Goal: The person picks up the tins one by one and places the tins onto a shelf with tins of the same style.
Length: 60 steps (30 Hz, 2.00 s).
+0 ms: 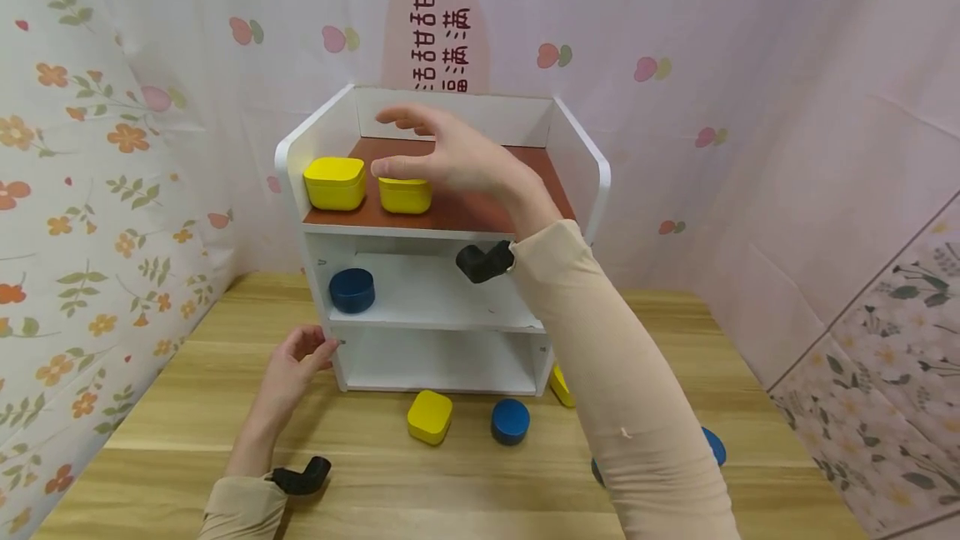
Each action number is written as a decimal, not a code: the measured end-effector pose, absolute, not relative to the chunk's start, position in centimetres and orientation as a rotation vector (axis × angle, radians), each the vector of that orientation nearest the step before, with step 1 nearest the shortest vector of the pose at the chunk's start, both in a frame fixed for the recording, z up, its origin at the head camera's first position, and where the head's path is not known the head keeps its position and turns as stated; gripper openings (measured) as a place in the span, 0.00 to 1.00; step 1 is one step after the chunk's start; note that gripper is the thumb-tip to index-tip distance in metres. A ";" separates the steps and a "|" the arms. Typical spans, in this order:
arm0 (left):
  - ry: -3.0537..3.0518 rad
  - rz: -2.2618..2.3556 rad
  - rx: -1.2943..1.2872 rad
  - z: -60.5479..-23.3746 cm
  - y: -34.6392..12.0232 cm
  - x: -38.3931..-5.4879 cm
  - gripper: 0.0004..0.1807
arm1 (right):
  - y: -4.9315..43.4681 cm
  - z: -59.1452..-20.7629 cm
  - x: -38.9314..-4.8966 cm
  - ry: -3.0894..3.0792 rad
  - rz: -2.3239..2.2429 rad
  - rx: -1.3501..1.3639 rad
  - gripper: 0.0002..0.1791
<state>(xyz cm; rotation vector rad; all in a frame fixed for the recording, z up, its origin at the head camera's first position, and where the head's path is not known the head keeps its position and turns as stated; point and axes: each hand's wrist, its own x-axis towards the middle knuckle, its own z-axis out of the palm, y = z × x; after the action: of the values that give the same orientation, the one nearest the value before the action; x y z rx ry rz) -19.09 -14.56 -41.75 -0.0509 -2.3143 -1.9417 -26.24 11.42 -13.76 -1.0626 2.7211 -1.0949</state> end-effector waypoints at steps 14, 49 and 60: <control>-2.272 -1.914 -0.074 -44.5 -15.2 -20.5 0.19 | 12.6 -16.3 -20.7 2.843 -1.546 -1.248 0.26; -2.333 -1.878 -0.055 -44.0 -14.9 -20.2 0.21 | 17.0 -35.3 -14.1 2.599 -1.908 -0.890 0.19; -2.336 -1.914 -0.064 -44.1 -14.6 -20.2 0.21 | 16.3 -41.4 -15.1 2.521 -1.850 -0.586 0.22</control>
<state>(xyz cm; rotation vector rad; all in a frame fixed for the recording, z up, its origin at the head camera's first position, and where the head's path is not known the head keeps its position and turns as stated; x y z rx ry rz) -20.17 -14.55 -44.06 -0.0642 -2.3361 -1.9141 -15.07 16.30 -41.41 -0.5856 2.5206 -1.8500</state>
